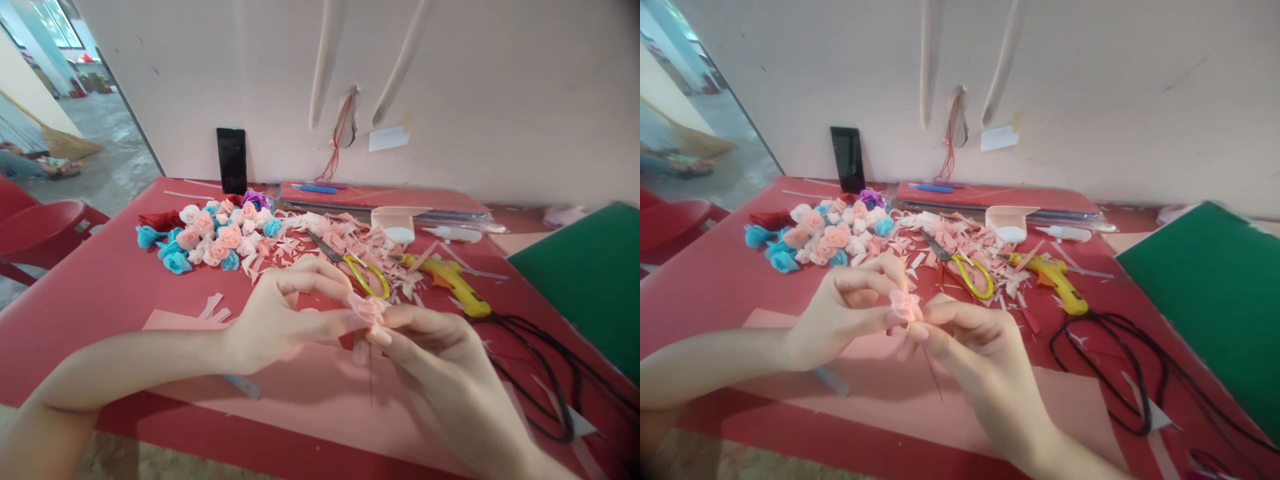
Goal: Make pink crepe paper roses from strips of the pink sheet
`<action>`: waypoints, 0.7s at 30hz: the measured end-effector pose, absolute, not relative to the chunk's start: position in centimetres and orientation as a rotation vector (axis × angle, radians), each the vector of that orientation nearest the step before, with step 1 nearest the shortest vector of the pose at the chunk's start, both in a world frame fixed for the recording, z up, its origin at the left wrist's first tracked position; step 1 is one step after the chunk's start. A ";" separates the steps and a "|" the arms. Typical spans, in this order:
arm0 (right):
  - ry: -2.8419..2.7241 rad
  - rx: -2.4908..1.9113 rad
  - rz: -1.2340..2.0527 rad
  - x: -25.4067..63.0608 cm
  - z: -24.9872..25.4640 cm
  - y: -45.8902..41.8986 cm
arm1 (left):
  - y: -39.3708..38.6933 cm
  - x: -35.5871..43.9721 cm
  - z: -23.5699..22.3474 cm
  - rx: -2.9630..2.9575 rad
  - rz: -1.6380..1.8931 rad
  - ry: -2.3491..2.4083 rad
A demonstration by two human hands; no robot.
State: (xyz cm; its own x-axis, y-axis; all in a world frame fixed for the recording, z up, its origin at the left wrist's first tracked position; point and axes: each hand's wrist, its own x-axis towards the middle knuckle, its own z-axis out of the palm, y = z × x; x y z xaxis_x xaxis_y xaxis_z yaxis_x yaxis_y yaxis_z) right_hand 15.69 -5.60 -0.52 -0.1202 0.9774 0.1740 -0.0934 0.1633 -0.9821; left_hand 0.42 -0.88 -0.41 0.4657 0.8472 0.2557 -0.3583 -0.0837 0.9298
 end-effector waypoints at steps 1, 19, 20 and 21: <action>-1.329 -0.977 1.174 15.6 -0.5 -5.6 | -0.9 0.4 -0.5 1.309 1.095 0.489; -1.576 -1.041 0.645 15.5 -0.4 -6.1 | -0.8 0.6 -0.7 1.562 1.234 0.434; -1.566 -1.042 0.692 15.6 -0.4 -6.1 | -0.8 0.6 -0.7 1.572 1.247 0.429; -1.552 -1.044 0.736 15.7 -0.4 -6.0 | -0.7 0.6 -0.7 1.576 1.254 0.427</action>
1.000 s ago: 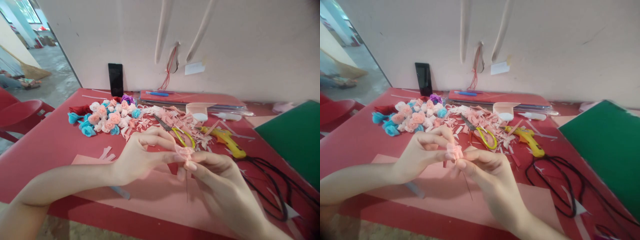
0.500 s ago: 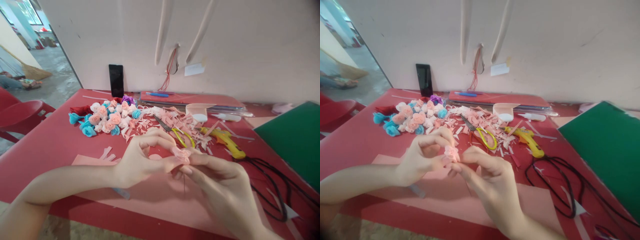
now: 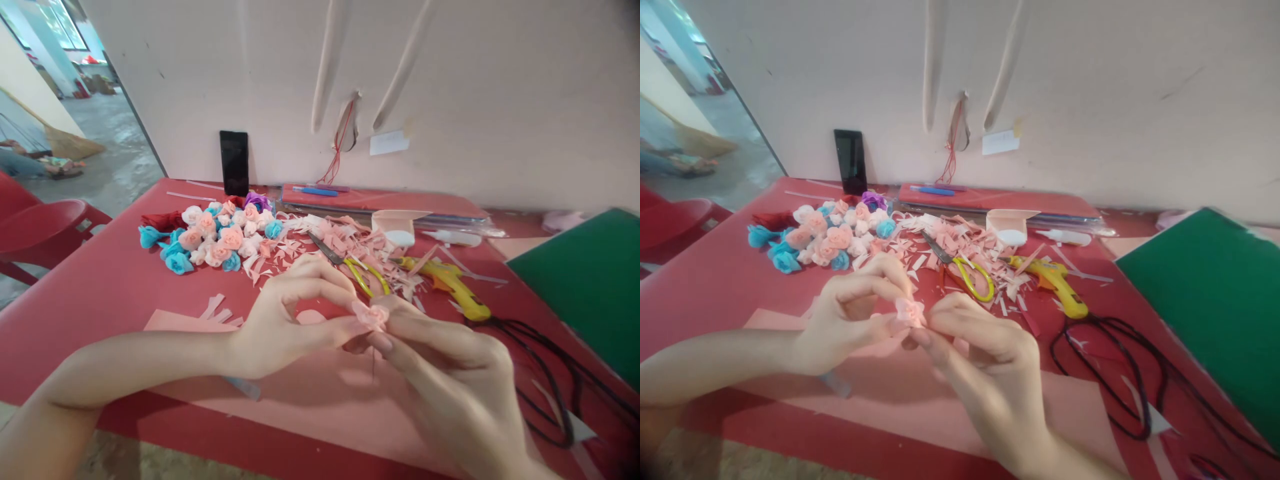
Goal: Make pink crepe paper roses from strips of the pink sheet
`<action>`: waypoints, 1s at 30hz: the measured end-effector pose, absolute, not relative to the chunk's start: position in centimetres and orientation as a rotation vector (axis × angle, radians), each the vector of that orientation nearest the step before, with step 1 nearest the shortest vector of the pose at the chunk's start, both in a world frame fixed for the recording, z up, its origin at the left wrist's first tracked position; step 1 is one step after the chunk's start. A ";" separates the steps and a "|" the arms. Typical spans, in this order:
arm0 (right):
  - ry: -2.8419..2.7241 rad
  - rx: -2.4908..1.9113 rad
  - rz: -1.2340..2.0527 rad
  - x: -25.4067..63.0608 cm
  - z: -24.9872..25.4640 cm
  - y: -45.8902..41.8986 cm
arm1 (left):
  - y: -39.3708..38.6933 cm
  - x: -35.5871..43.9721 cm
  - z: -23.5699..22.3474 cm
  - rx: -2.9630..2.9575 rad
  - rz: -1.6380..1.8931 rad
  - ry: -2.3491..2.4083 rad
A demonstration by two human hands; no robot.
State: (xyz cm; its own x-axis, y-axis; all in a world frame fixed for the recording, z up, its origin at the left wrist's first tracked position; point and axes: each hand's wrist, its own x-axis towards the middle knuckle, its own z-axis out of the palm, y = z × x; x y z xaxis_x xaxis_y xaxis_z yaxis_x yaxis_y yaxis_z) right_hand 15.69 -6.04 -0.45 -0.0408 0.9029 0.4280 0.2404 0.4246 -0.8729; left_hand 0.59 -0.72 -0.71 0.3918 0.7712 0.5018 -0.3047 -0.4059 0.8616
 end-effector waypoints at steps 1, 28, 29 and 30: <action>-1.542 -1.038 0.770 15.7 -0.5 -6.0 | -0.7 0.6 -0.7 1.575 1.255 0.428; -2.009 -0.622 0.220 18.1 -1.4 -3.6 | -1.0 -0.3 0.9 1.610 0.887 0.293; -2.028 -0.617 0.183 18.0 -1.2 -3.5 | -1.0 -0.3 1.0 1.602 0.877 0.285; -2.049 -0.614 0.148 18.0 -1.0 -3.6 | -1.1 -0.3 1.0 1.600 0.871 0.279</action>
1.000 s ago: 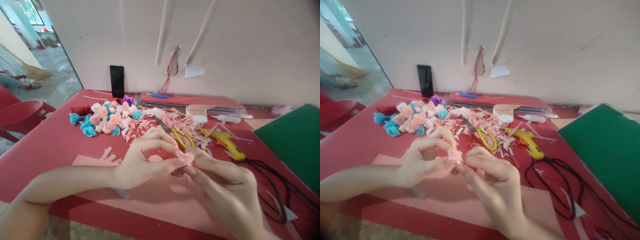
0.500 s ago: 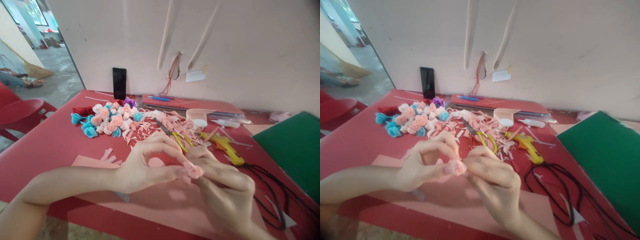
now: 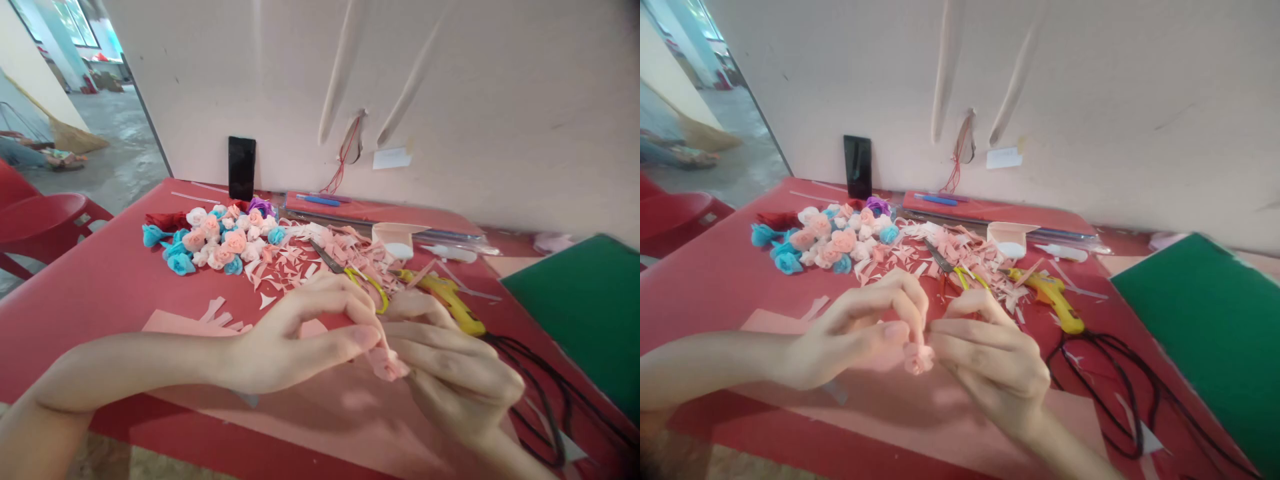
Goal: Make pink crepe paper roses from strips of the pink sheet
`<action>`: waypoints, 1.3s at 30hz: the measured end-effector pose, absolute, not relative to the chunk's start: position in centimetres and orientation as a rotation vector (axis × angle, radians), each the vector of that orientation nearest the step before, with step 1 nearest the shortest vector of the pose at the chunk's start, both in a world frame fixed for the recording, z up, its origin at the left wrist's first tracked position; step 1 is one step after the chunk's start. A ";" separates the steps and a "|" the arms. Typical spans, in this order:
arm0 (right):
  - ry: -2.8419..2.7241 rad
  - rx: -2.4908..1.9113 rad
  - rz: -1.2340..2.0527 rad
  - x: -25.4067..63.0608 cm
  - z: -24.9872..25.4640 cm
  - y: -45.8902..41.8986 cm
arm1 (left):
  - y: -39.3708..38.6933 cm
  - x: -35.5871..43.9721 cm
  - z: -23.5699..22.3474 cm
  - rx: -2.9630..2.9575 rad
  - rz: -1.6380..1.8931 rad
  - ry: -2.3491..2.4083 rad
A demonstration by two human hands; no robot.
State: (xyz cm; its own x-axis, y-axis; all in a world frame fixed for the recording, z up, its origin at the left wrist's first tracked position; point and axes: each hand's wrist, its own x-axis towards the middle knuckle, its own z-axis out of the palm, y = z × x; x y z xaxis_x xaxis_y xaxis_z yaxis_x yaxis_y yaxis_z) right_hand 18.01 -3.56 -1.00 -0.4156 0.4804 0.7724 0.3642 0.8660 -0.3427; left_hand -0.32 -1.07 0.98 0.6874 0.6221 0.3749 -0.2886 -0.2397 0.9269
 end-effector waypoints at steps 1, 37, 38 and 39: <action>-2.066 -0.615 0.115 18.0 -0.8 -3.6 | -1.1 -0.3 1.0 1.600 0.872 0.269; -1.799 -1.042 0.389 16.1 0.8 -6.1 | -1.1 -0.5 1.4 1.622 0.806 0.332; -1.786 -1.051 0.411 16.0 0.9 -6.1 | -1.0 -0.6 1.4 1.628 0.813 0.326; -1.778 -1.056 0.429 16.0 1.0 -6.2 | -1.0 -0.6 1.3 1.630 0.821 0.323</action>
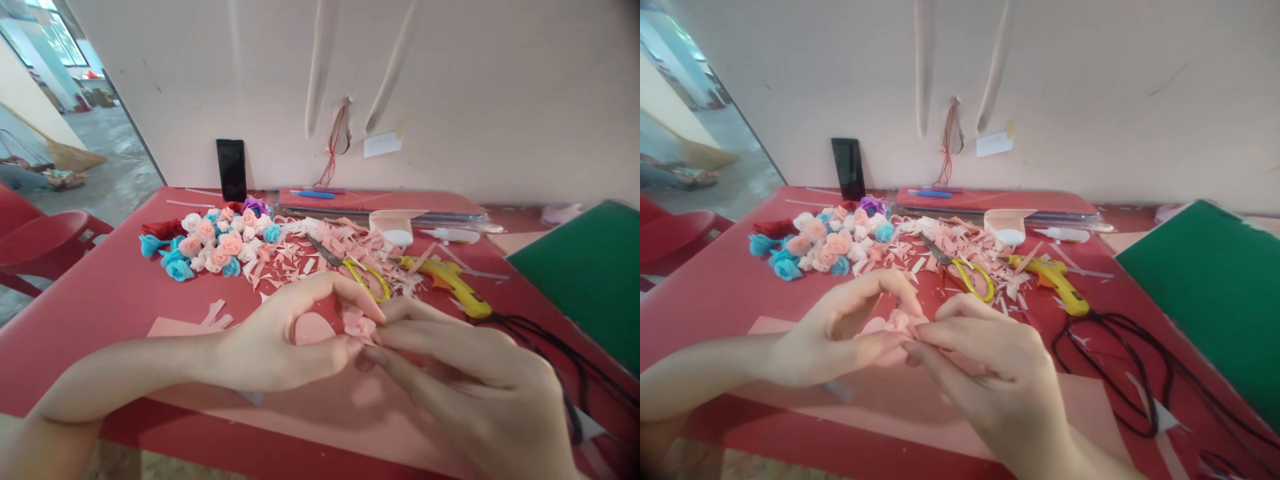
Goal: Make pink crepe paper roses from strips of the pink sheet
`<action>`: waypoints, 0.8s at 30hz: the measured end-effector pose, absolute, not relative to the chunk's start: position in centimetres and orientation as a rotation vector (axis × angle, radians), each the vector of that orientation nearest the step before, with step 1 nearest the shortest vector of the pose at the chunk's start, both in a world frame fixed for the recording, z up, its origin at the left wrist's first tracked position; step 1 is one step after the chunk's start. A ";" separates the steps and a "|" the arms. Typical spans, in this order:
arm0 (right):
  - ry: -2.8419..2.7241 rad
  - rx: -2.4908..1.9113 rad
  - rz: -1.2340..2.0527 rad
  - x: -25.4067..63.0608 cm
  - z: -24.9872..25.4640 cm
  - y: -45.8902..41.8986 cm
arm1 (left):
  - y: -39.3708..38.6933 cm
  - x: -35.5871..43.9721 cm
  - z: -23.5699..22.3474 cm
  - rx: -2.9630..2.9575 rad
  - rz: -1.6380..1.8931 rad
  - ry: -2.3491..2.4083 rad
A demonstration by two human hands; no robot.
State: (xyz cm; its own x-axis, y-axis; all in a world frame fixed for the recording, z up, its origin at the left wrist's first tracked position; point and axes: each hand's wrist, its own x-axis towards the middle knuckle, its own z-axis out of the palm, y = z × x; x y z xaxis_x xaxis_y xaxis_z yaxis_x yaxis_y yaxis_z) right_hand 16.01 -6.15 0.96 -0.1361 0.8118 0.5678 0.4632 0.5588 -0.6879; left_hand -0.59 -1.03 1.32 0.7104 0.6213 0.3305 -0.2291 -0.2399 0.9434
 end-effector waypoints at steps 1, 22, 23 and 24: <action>-1.768 -1.059 0.439 16.0 1.0 -6.2 | -1.0 -0.6 1.3 1.631 0.827 0.317; -1.942 -1.009 0.031 15.4 1.1 -6.2 | -1.3 0.1 0.1 1.601 0.921 0.331; -1.949 -1.000 0.003 15.4 1.0 -6.3 | -1.3 0.1 0.0 1.612 0.921 0.345; -1.958 -0.997 -0.019 15.4 1.0 -6.4 | -1.3 0.0 0.0 1.630 0.925 0.364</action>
State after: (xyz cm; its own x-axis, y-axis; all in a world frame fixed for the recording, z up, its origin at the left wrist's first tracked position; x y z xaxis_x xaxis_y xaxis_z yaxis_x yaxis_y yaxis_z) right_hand 15.42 -6.37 0.97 -0.2595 0.6342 0.7283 0.6483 0.6734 -0.3554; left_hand 0.04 -1.29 -0.04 0.6391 0.6736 0.3712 -0.2404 -0.2835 0.9283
